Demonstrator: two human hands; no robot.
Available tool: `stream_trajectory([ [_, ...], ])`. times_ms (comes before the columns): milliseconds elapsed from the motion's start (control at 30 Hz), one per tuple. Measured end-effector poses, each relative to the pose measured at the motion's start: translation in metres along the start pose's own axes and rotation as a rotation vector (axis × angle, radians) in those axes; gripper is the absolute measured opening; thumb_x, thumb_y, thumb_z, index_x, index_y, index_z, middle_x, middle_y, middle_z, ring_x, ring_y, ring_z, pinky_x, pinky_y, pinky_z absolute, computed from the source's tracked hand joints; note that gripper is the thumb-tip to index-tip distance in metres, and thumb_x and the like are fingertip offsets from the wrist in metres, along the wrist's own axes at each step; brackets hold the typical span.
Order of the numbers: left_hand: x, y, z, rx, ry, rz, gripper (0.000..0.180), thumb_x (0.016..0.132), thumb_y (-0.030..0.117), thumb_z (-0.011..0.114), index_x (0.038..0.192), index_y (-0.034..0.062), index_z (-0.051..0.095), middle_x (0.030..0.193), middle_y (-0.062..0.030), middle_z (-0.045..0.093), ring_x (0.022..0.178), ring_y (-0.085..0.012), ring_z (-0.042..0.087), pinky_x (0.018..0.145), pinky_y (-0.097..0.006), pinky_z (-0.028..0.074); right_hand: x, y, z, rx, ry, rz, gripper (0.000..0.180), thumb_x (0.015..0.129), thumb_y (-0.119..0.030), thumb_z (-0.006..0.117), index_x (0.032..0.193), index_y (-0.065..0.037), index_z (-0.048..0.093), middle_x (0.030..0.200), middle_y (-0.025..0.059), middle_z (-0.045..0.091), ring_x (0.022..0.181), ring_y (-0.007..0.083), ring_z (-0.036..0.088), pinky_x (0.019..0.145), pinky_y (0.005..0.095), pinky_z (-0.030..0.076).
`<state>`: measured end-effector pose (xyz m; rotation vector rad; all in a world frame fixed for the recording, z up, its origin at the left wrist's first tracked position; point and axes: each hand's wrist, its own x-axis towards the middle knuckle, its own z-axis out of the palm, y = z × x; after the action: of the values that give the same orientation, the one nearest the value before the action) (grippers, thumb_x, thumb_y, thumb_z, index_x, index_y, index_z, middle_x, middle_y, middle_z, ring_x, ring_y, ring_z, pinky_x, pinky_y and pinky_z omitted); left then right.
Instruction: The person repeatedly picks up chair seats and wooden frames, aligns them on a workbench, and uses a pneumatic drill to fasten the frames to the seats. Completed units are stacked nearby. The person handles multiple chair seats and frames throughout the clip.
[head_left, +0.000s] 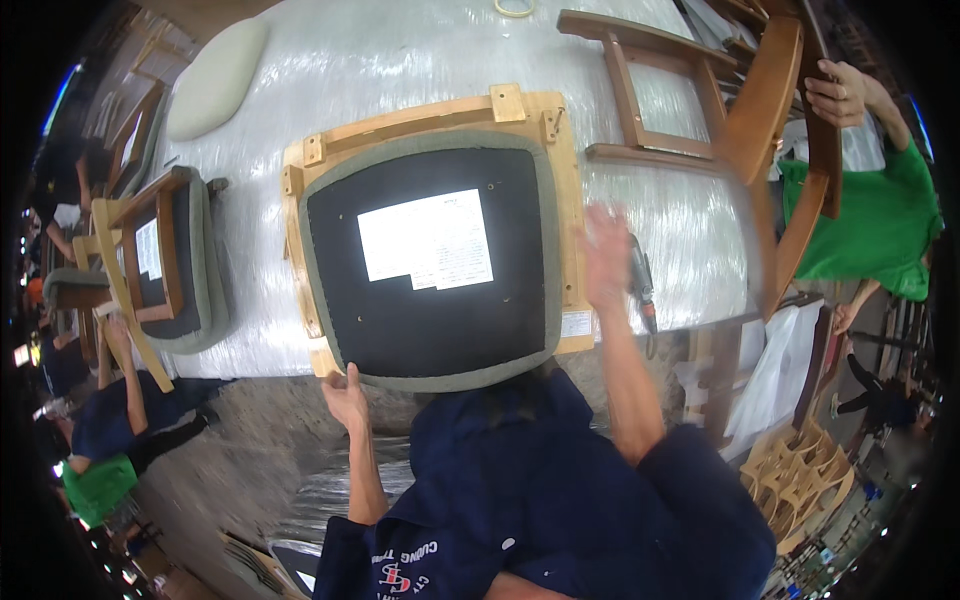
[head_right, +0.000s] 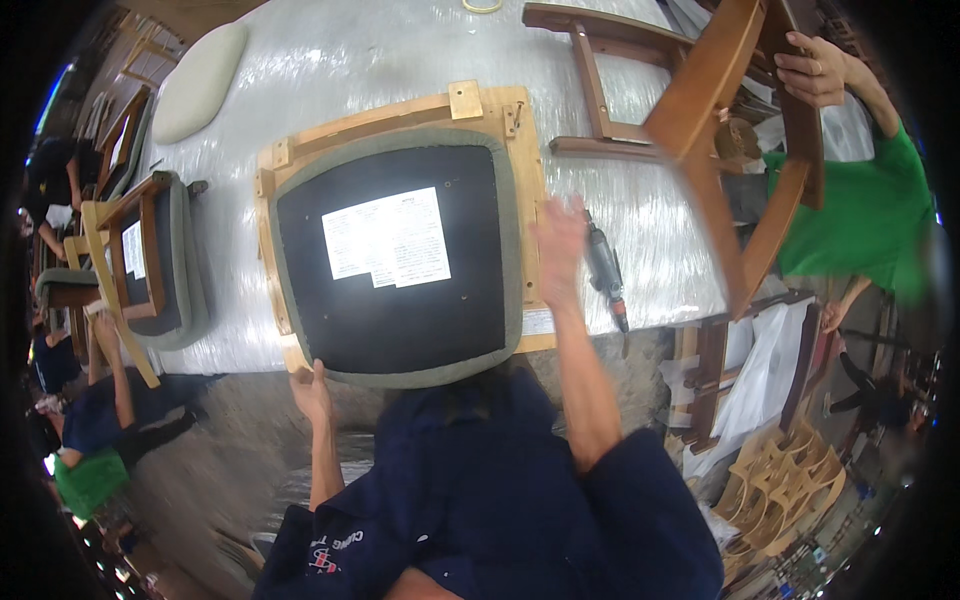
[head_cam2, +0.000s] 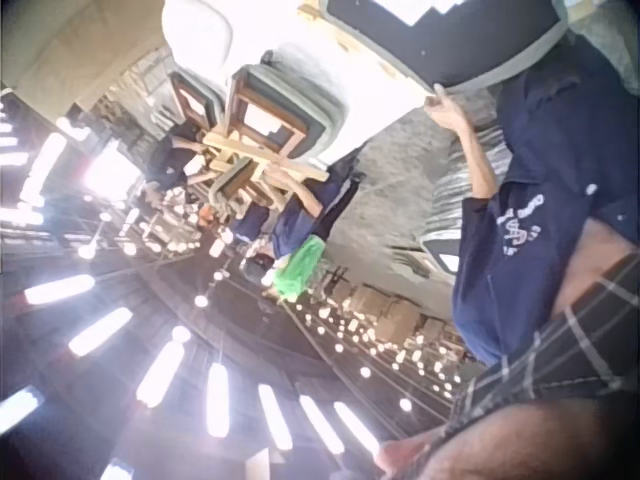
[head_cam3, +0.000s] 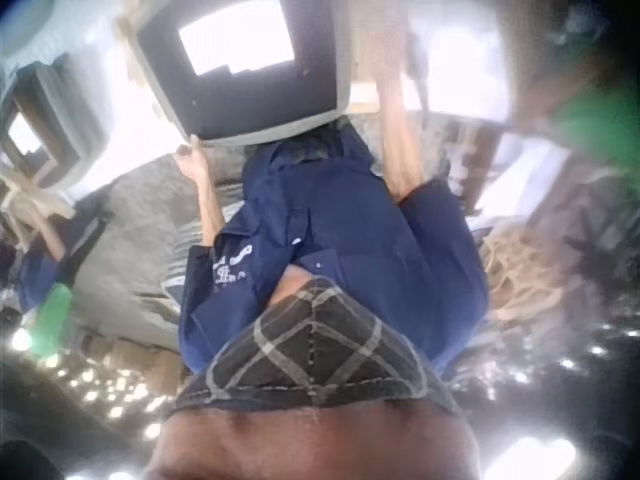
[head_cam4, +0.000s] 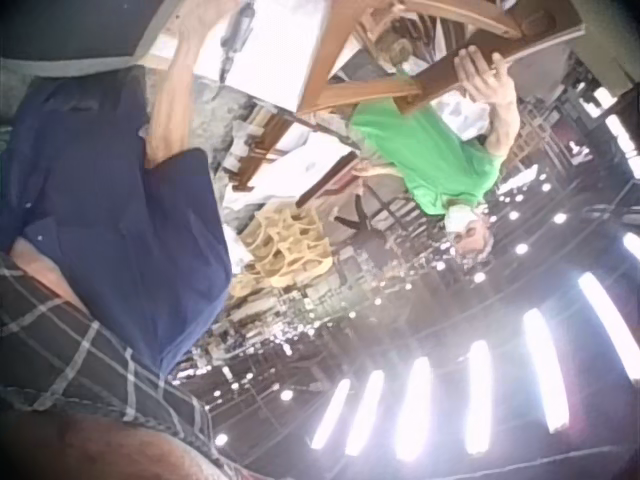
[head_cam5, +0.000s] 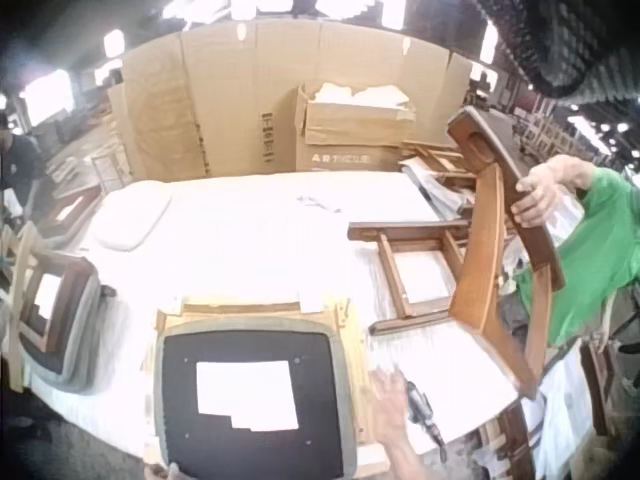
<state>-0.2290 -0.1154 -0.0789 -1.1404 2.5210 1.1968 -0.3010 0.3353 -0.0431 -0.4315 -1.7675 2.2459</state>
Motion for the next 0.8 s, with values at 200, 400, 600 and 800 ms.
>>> stream_trajectory([
  [200,-0.047,0.128,0.047,-0.197,-0.293,0.476,0.055,0.09,0.023,0.078,0.132,-0.0037,0.054,0.127,-0.021,0.063,0.114,-0.0264,0.064,0.1,-0.038,0.051,-0.02,-0.114,-0.047,1.155,0.558,-0.099,0.08,0.082,-0.042,0.077,0.133,0.009,0.042,0.131,0.0242,0.051,0.128,0.0334,0.05,0.118,0.0484,0.035],
  [400,-0.065,0.272,0.075,-0.706,-1.107,0.464,0.068,0.099,0.048,0.055,0.14,-0.0053,0.046,0.132,-0.023,0.059,0.124,-0.0309,0.058,0.105,-0.043,0.047,-0.041,-0.143,-0.018,1.091,0.48,-0.064,0.024,0.086,-0.012,0.063,0.102,0.004,0.055,0.092,0.0132,0.063,0.094,0.0248,0.063,0.111,0.0459,0.043],
  [600,-0.083,0.351,0.037,-1.04,-1.608,0.447,0.092,0.094,0.067,0.053,0.145,-0.0074,0.04,0.126,-0.0202,0.06,0.111,-0.0276,0.063,0.098,-0.039,0.049,-0.108,-0.151,0.051,0.69,0.456,-0.023,0.02,0.088,-0.02,0.057,0.097,-0.003,0.056,0.086,0.0082,0.063,0.087,0.0224,0.063,0.106,0.0479,0.045],
  [800,-0.038,0.296,0.006,-0.496,-1.034,0.256,0.045,0.076,0.008,0.078,0.111,0.0001,0.051,0.087,-0.0025,0.055,0.069,-0.0106,0.057,0.059,-0.025,0.046,-0.17,-0.092,0.112,0.387,0.346,0.191,0.033,0.094,-0.032,0.059,0.113,-0.005,0.055,0.083,0.0066,0.062,0.082,0.0222,0.061,0.099,0.0471,0.047],
])
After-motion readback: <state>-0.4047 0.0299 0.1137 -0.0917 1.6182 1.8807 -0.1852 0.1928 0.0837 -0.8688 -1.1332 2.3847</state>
